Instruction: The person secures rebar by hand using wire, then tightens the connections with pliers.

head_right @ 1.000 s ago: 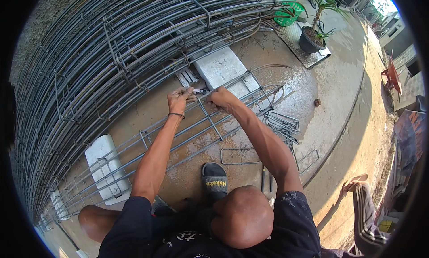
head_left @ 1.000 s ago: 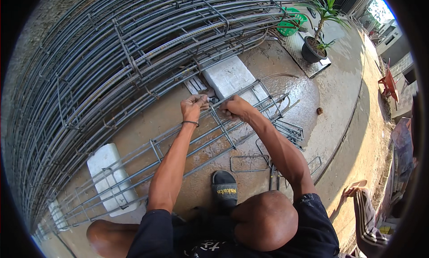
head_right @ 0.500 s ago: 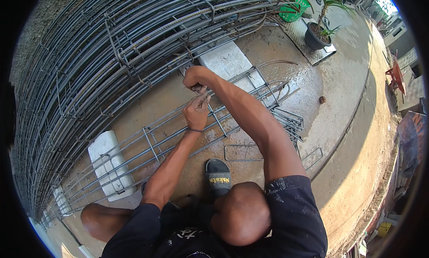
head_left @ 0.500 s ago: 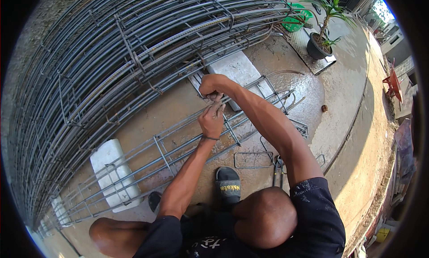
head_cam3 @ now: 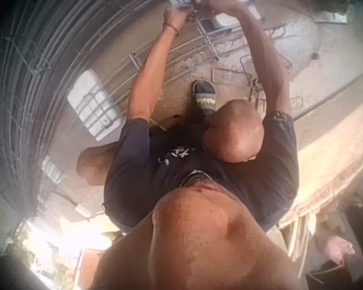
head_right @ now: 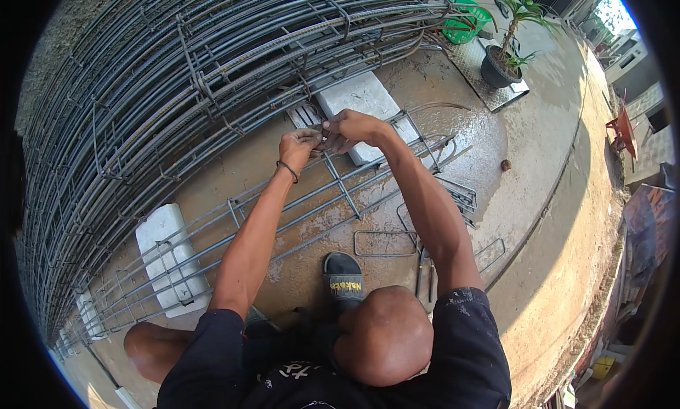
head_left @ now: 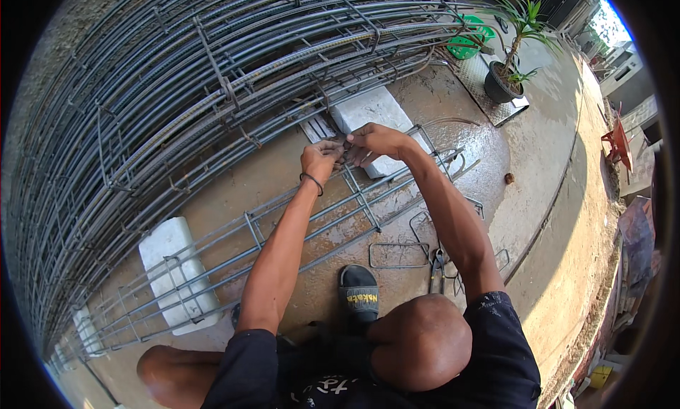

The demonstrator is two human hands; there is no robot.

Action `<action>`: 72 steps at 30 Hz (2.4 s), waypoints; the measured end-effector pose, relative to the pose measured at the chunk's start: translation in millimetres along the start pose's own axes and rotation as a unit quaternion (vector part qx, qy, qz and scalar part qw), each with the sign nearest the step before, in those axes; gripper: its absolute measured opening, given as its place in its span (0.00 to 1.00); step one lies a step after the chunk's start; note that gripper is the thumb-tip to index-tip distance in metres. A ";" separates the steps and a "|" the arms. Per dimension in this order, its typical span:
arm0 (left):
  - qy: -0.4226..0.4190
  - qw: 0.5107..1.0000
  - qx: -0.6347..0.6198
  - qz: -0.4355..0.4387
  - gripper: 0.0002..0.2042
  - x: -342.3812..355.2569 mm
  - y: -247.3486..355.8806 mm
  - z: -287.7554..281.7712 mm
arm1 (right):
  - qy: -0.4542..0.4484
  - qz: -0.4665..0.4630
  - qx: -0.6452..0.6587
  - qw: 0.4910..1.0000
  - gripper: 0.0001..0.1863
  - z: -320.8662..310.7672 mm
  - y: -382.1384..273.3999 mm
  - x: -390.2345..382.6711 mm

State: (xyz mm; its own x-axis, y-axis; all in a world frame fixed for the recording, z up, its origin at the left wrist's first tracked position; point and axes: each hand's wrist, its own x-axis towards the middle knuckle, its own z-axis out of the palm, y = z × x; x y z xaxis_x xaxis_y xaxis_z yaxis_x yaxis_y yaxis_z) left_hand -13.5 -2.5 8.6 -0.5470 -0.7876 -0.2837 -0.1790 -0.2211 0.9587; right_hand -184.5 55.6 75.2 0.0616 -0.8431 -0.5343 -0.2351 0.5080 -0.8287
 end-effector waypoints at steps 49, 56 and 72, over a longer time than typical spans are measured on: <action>-0.192 0.790 0.422 0.402 0.19 -23.6 -21.2 -46.1 | 0.325 -0.134 -0.235 0.906 0.08 25.2 33.6 35.0; -0.137 0.844 0.356 0.377 0.08 -3.9 -12.8 -19.7 | 0.350 -0.130 -0.334 0.865 0.06 25.9 33.7 43.9; -0.019 0.781 0.581 0.230 0.08 -5.3 -41.2 11.7 | 0.177 -0.261 -0.255 0.914 0.13 8.5 38.6 23.1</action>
State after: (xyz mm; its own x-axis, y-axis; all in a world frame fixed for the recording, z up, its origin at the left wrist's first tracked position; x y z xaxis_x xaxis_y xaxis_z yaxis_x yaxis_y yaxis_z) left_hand -12.8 17.5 -29.7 -0.7915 -0.6079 0.0638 -0.5655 0.7678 0.3011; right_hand -183.9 57.3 29.4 -0.0015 -0.9972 0.0746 -0.6898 -0.0530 -0.7220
